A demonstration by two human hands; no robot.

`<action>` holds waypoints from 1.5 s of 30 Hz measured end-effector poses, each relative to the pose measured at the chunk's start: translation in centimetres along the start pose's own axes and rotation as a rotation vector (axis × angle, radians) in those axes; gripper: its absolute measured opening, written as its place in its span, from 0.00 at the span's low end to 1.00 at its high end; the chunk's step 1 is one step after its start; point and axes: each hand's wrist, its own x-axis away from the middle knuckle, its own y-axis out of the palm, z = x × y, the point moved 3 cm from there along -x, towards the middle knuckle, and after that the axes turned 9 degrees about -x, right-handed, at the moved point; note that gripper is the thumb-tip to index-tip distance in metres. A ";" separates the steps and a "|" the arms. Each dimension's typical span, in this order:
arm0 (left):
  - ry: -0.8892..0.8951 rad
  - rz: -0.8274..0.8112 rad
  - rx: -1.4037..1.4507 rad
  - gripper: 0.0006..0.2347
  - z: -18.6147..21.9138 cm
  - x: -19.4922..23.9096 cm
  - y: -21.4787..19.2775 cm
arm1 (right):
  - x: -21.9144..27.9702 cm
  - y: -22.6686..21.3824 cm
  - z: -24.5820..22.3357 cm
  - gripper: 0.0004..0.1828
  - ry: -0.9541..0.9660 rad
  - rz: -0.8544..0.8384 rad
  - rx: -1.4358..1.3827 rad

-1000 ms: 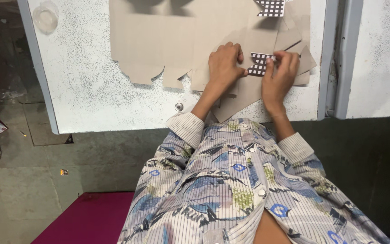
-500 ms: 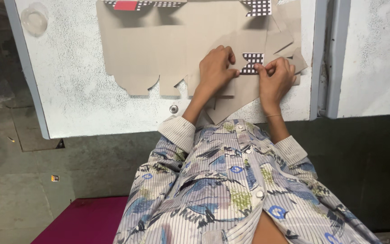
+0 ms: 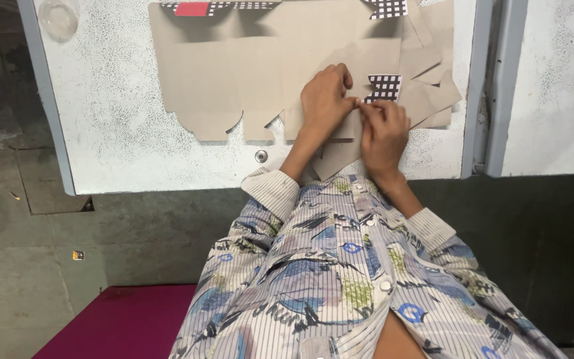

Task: The person assembles a flat-packed cardboard box by folding the side flaps and securing them with patterned adhesive tape. The box is labeled 'Happy Moments' and is fully assembled by the end of the clip.

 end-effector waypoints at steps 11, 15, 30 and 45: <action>0.034 0.103 0.039 0.23 -0.2 3.8 0.9 | 0.2 -0.6 -0.4 0.30 -0.204 -0.310 0.287; 0.061 0.176 -0.226 0.27 -0.2 4.3 2.0 | -0.3 -1.2 1.0 0.31 -0.311 -0.362 0.333; -0.015 0.083 -0.384 0.30 -0.2 3.8 2.5 | -2.3 -4.8 6.3 0.28 -0.624 -0.406 0.528; -0.059 0.172 -0.245 0.36 -0.3 2.5 3.5 | -1.6 -9.9 9.5 0.27 -0.442 -0.448 0.643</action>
